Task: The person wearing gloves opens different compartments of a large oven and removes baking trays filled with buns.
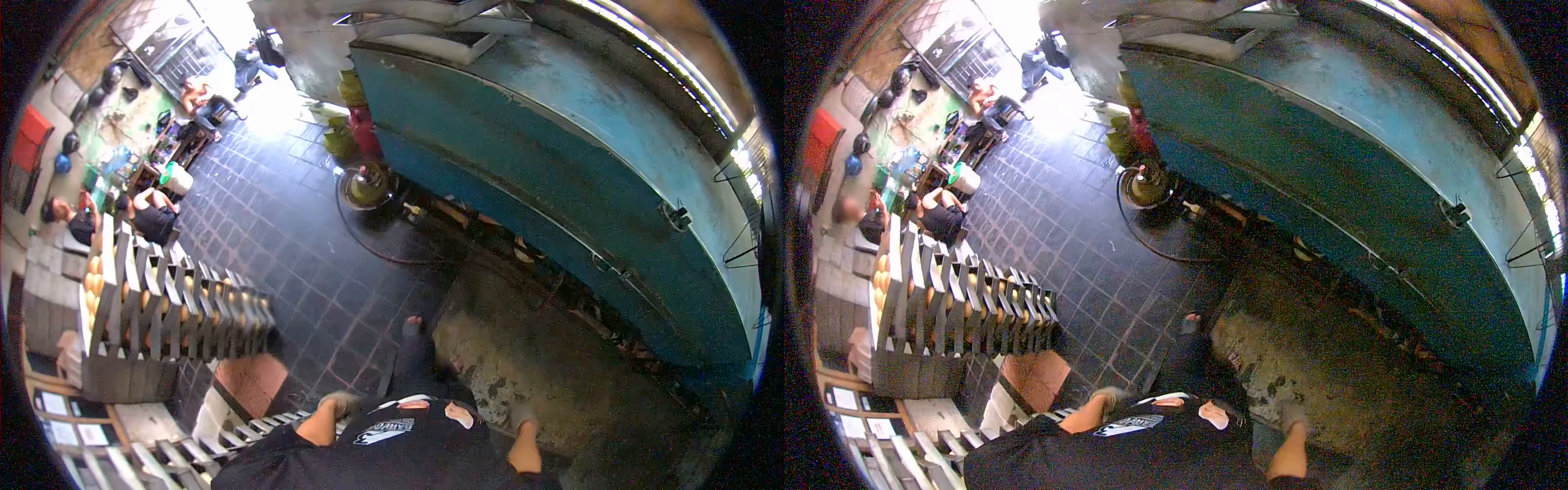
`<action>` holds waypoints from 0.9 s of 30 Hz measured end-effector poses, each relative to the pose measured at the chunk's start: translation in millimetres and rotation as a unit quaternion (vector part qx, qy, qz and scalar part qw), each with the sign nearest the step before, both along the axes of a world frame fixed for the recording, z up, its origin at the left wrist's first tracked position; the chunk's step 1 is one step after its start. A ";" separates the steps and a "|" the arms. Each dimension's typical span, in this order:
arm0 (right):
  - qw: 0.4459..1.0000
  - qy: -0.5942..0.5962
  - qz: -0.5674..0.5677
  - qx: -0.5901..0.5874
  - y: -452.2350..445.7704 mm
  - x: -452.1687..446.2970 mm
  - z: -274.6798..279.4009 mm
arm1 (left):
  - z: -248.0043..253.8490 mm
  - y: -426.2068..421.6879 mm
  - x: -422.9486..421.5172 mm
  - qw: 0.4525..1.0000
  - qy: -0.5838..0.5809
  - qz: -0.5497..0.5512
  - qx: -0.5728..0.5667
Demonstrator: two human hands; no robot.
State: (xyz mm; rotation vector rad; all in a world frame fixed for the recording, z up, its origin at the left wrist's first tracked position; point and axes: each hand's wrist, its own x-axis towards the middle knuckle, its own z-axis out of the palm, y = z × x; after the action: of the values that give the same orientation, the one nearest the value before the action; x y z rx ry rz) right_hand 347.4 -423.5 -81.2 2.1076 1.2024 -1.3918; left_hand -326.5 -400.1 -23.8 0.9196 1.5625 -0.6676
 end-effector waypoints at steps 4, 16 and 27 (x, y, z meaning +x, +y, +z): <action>0.994 -0.066 0.024 0.088 67.5 19.3 -2.5 | 13.8 94.4 8.4 0.985 -0.005 0.026 0.169; 0.968 0.115 -0.005 0.223 185.5 -320.7 42.7 | 155.4 140.2 -139.1 0.904 -0.172 0.274 0.279; 0.939 0.034 -0.162 0.303 98.4 -464.6 51.6 | -4.6 -43.2 -377.9 0.946 -0.061 0.306 -0.092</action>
State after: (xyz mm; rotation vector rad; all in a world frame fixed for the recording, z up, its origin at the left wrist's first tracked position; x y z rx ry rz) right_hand -117.2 -325.2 -29.5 2.8038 1.5124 -1.3464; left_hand -704.4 -443.2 -28.4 0.2930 1.5321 -0.2943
